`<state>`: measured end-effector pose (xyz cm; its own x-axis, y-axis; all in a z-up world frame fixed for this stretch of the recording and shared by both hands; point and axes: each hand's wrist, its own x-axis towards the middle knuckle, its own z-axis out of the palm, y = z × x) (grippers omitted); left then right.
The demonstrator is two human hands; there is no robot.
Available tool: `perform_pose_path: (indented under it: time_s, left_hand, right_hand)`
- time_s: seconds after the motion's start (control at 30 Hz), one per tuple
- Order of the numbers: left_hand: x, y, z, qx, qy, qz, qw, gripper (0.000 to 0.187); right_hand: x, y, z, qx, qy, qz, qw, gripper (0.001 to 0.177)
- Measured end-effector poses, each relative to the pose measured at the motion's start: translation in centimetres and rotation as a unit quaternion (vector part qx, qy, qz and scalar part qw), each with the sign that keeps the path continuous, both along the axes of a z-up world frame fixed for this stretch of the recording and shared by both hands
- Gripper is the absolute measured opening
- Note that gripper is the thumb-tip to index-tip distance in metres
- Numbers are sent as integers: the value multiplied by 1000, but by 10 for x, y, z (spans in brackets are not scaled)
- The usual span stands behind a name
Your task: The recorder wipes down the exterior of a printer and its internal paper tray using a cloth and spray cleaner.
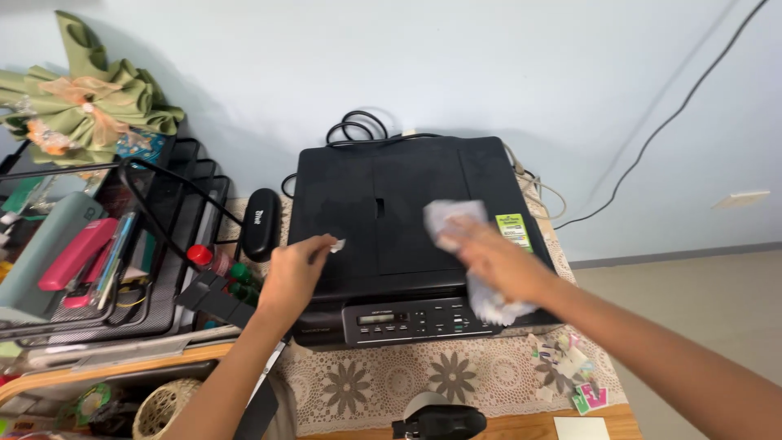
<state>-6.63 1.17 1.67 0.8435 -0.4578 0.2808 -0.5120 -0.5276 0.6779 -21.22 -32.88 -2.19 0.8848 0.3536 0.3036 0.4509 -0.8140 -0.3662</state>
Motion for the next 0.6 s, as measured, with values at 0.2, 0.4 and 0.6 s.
perform_pose_path:
  time_s: [0.2,0.4,0.6]
  left_hand:
    - [-20,-59,0,71,30,-83,994,24]
    - [-33,-117,-63,36,-246,-408,879,36]
    - [19,-134,-12,169,-68,-202,962,52]
  right_hand:
    - [8,-44,-29,-54,15,-275,960,41]
    - [-34,-21,7,-36,-11,-73,997,46]
    - [-18,-32,12,12,55,-144,988,43]
